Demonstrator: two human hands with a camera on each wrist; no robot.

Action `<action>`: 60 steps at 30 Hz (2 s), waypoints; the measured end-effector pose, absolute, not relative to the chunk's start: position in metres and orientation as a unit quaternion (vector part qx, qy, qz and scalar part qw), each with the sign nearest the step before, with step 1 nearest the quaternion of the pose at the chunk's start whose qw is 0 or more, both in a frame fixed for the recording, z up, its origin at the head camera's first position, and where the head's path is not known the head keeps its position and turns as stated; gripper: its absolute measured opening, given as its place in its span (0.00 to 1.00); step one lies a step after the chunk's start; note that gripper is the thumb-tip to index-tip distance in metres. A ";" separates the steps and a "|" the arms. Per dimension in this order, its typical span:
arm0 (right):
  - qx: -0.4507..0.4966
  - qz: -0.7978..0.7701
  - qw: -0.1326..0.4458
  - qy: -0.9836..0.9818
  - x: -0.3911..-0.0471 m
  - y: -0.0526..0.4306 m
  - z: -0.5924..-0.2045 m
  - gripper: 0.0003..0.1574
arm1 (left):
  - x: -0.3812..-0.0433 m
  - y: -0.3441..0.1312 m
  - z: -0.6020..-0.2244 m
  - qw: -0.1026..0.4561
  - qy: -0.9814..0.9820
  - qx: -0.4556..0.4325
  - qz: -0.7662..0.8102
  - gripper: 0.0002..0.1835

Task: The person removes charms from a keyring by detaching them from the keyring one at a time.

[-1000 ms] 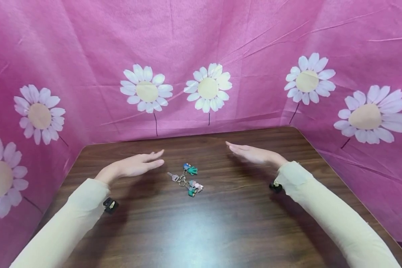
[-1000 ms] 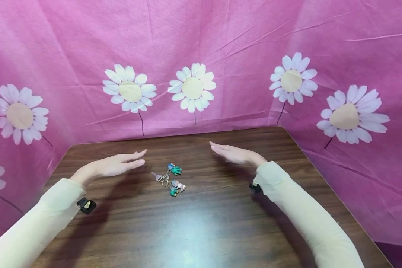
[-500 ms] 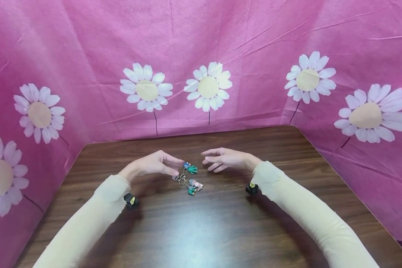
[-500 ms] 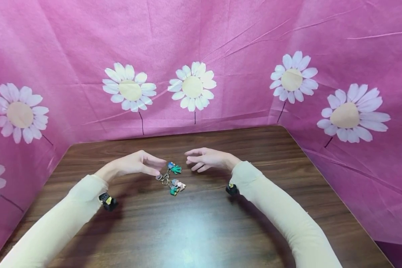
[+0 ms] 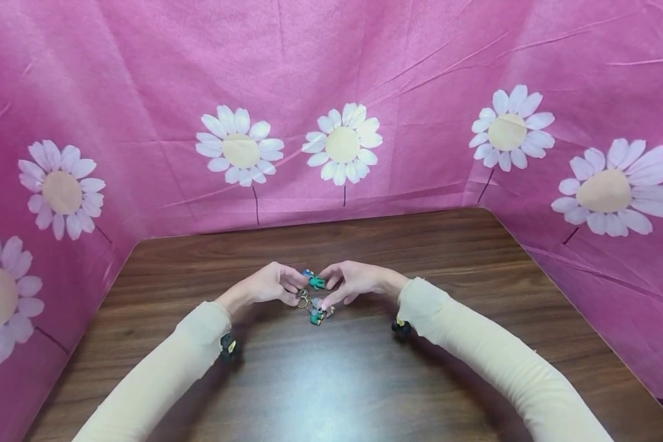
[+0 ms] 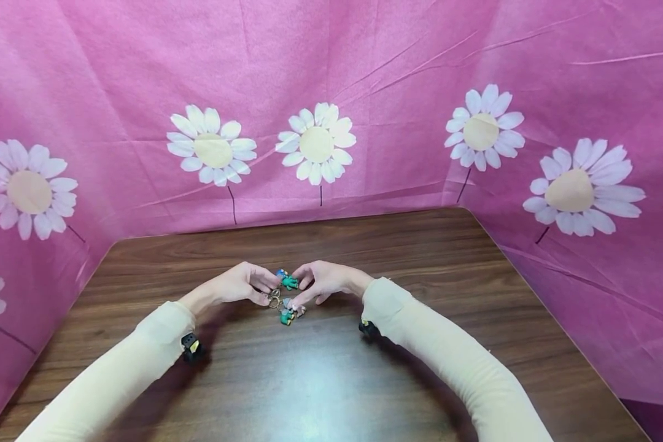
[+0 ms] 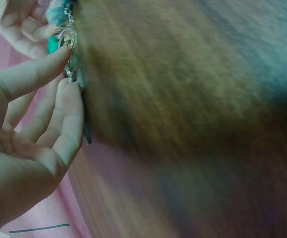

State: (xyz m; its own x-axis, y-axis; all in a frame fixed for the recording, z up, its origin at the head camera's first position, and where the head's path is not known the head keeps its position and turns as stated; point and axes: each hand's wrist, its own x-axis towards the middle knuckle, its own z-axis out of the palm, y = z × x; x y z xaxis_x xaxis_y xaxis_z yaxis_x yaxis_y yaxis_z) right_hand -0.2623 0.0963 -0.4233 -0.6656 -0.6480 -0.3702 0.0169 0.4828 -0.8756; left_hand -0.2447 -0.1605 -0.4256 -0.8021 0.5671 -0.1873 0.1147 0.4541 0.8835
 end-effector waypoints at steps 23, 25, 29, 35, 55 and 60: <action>-0.171 -0.458 0.309 0.816 -0.253 0.079 -0.430 0.37 | -0.240 -0.152 -0.439 0.181 0.852 0.178 0.458 0.18; -0.169 -0.461 0.308 0.815 -0.254 0.079 -0.431 0.36 | -0.239 -0.151 -0.438 0.180 0.853 0.176 0.458 0.19; -0.167 -0.468 0.303 0.813 -0.254 0.080 -0.431 0.33 | -0.238 -0.151 -0.435 0.183 0.853 0.147 0.466 0.21; -0.166 -0.472 0.296 0.814 -0.253 0.081 -0.431 0.30 | -0.235 -0.151 -0.430 0.197 0.866 0.119 0.444 0.20; -0.159 -0.475 0.305 0.810 -0.250 0.082 -0.433 0.30 | -0.228 -0.168 -0.410 0.204 0.893 0.196 0.350 0.13; -0.155 -0.480 0.303 0.808 -0.252 0.081 -0.434 0.30 | -0.230 -0.167 -0.395 0.264 0.880 0.189 0.347 0.12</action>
State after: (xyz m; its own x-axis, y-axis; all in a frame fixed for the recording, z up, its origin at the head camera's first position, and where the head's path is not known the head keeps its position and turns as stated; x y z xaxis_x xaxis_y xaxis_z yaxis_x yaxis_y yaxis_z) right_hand -0.2518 0.0814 -0.4336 -0.7676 -0.5426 -0.3412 0.0400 0.4907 -0.8704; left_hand -0.2299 -0.1674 -0.3946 -0.7894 0.5158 -0.3328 0.1500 0.6878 0.7103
